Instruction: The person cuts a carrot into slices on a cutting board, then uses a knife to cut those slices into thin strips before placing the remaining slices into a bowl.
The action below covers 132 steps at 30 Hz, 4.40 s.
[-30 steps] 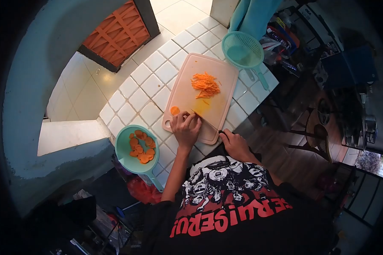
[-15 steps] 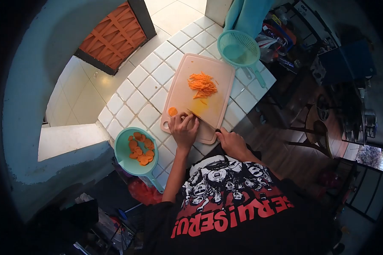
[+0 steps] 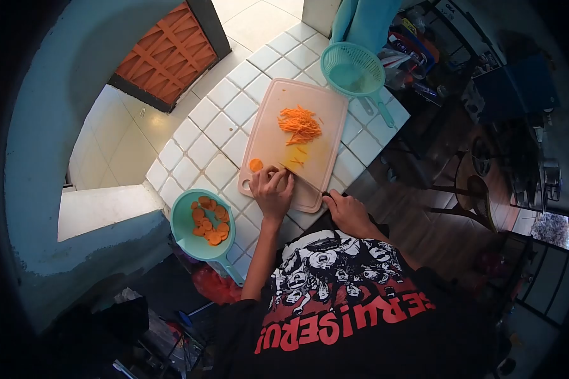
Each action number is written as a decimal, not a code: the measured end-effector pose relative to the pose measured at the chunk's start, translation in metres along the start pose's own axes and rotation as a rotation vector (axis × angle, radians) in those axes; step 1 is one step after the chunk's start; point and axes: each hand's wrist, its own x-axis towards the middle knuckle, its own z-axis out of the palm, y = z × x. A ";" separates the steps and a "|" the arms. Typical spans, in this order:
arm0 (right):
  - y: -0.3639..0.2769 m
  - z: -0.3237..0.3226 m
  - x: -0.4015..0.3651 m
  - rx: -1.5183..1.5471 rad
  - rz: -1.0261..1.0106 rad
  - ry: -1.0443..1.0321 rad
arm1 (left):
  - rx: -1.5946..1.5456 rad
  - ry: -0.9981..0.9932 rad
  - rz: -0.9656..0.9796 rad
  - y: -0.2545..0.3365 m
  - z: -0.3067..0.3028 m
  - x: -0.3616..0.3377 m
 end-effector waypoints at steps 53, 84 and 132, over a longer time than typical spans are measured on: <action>-0.007 0.001 0.008 -0.049 0.048 -0.028 | -0.049 -0.005 -0.007 -0.003 -0.001 0.001; -0.009 0.004 0.019 -0.092 -0.027 0.047 | -0.076 0.013 -0.070 -0.001 0.001 0.003; -0.005 -0.004 0.019 -0.073 0.013 -0.062 | -0.074 0.017 -0.100 0.002 -0.001 0.004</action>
